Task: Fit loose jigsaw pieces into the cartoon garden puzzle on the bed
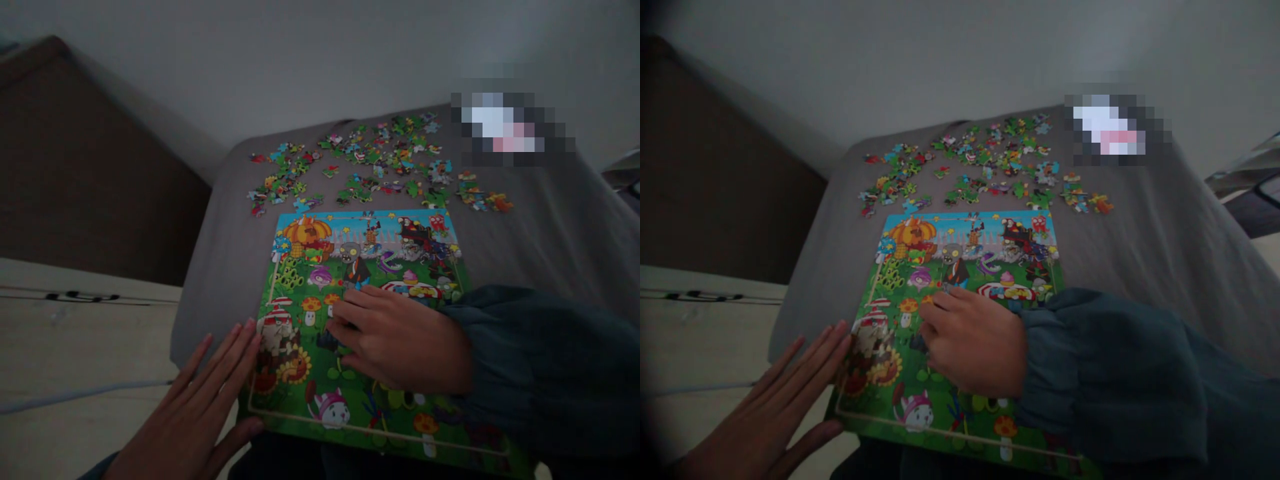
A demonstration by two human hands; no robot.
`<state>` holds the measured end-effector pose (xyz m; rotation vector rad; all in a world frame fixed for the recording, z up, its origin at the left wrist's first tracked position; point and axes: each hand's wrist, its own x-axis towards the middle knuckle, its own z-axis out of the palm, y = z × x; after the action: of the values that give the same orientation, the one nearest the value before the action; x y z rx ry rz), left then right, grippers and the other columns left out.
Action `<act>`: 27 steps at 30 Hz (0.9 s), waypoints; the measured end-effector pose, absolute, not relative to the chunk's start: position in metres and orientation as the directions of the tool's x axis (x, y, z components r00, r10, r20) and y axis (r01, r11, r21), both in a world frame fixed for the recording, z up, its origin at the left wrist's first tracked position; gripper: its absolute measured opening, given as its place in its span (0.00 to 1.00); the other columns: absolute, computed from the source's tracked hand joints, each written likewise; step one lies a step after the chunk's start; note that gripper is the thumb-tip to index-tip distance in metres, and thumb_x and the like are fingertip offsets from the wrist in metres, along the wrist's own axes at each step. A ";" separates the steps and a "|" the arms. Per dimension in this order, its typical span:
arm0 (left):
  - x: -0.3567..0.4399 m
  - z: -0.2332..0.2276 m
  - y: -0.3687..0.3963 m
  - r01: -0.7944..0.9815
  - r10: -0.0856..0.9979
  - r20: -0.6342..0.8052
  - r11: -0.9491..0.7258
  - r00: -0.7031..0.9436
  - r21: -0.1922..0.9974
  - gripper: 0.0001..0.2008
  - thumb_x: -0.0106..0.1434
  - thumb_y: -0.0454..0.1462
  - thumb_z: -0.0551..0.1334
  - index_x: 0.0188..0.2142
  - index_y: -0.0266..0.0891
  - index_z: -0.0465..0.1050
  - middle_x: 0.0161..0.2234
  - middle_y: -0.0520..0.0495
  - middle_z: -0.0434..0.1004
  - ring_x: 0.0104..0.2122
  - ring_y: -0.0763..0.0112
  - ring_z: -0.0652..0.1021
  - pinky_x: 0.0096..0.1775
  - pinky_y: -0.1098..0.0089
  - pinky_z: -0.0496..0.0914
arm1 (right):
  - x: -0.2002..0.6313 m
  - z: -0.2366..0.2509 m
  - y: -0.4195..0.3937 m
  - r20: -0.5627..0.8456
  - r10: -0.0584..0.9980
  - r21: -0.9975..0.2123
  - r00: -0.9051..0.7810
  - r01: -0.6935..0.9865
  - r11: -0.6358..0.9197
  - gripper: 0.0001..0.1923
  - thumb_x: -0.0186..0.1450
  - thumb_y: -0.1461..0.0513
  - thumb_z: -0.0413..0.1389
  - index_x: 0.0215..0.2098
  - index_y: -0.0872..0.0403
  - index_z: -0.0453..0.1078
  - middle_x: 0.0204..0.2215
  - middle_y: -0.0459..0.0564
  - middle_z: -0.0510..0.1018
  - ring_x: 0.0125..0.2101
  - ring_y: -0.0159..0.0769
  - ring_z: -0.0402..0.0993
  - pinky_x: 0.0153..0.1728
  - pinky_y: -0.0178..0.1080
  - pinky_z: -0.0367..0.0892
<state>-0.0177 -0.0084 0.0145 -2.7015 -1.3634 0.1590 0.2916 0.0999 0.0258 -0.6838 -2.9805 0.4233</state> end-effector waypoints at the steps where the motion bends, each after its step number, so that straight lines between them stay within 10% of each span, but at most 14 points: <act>1: -0.020 0.015 -0.010 0.802 0.813 -0.036 -0.580 0.582 -0.145 0.38 0.71 0.56 0.48 0.72 0.37 0.46 0.69 0.42 0.57 0.64 0.56 0.66 0.65 0.58 0.59 | 0.292 0.027 0.100 -0.014 0.432 -0.279 -0.902 0.418 0.864 0.16 0.66 0.55 0.61 0.44 0.60 0.76 0.39 0.53 0.76 0.44 0.47 0.71 0.46 0.48 0.69; 27: 0.009 0.039 0.001 0.695 0.690 0.088 -0.717 0.719 -0.060 0.28 0.72 0.44 0.54 0.69 0.48 0.54 0.58 0.53 0.75 0.57 0.63 0.74 0.61 0.62 0.65 | 0.293 0.019 0.109 0.029 0.387 -0.280 -0.921 0.365 0.888 0.15 0.68 0.58 0.58 0.48 0.60 0.74 0.49 0.57 0.76 0.52 0.47 0.72 0.50 0.49 0.70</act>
<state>0.0088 0.0005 0.0395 -2.8300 -1.1421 -0.0900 0.2930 0.1095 0.0192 -0.5928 -2.9708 0.4163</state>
